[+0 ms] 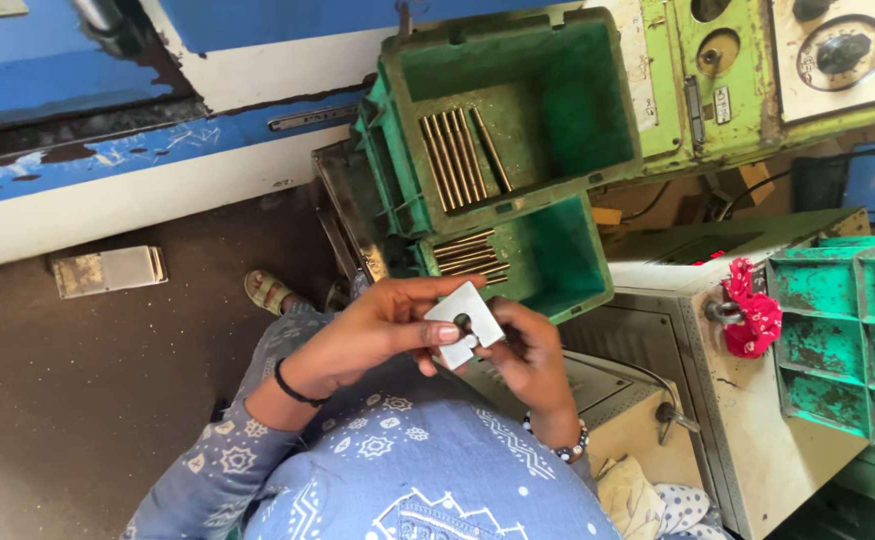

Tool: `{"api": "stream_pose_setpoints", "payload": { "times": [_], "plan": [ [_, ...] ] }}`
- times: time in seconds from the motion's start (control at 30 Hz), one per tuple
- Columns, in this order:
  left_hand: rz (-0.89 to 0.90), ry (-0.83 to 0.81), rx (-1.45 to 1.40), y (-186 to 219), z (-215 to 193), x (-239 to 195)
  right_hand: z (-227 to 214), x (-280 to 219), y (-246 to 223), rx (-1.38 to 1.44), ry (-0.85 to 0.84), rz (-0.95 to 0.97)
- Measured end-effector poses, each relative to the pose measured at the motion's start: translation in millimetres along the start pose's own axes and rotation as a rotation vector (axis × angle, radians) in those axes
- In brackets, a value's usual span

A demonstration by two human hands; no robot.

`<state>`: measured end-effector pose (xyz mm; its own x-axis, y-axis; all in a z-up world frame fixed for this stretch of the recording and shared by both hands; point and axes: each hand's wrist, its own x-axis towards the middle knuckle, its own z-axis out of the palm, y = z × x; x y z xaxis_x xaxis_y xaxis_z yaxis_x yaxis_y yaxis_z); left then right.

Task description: The person operates a metal processing machine by opening the door, inserting a metal rod into the machine, and closing the door. They repeat this process multiple times, retrieving processed rods and placing them into a green bin.

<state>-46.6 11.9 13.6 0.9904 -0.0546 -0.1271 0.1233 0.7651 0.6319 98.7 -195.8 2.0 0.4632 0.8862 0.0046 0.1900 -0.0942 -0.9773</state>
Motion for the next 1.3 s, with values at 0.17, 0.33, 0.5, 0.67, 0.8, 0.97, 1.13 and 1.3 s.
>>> {"api": "stream_pose_setpoints", "payload": {
  "times": [0.17,0.33,0.5,0.67,0.8,0.97,1.13,1.3],
  "plan": [
    [0.087,0.139,0.115,-26.2,-29.2,-3.7,4.7,-6.5,15.2,-0.034,0.075,-0.041],
    [0.060,0.470,0.209,-84.4,-135.0,6.5,-32.9,7.9,-11.4,0.359,0.366,-0.044],
    [-0.307,0.506,0.530,-198.1,-232.2,69.2,-83.5,102.6,-6.9,-0.167,0.327,0.008],
    [-0.226,0.641,1.116,-261.6,-282.6,109.9,-110.6,226.6,66.4,-0.850,0.184,-0.155],
    [-0.112,0.775,1.060,-268.8,-287.0,118.2,-123.6,287.5,136.6,-1.037,0.036,0.053],
    [-0.065,0.774,1.054,-265.1,-290.6,120.5,-135.7,304.3,182.5,-1.129,-0.052,0.175],
    [-0.154,0.775,1.024,-261.9,-283.4,113.7,-146.5,305.6,205.6,-1.220,-0.058,0.306],
    [-0.178,0.811,1.249,-247.7,-273.7,106.6,-138.1,303.8,206.8,-1.287,-0.331,0.652]
  ]
}}
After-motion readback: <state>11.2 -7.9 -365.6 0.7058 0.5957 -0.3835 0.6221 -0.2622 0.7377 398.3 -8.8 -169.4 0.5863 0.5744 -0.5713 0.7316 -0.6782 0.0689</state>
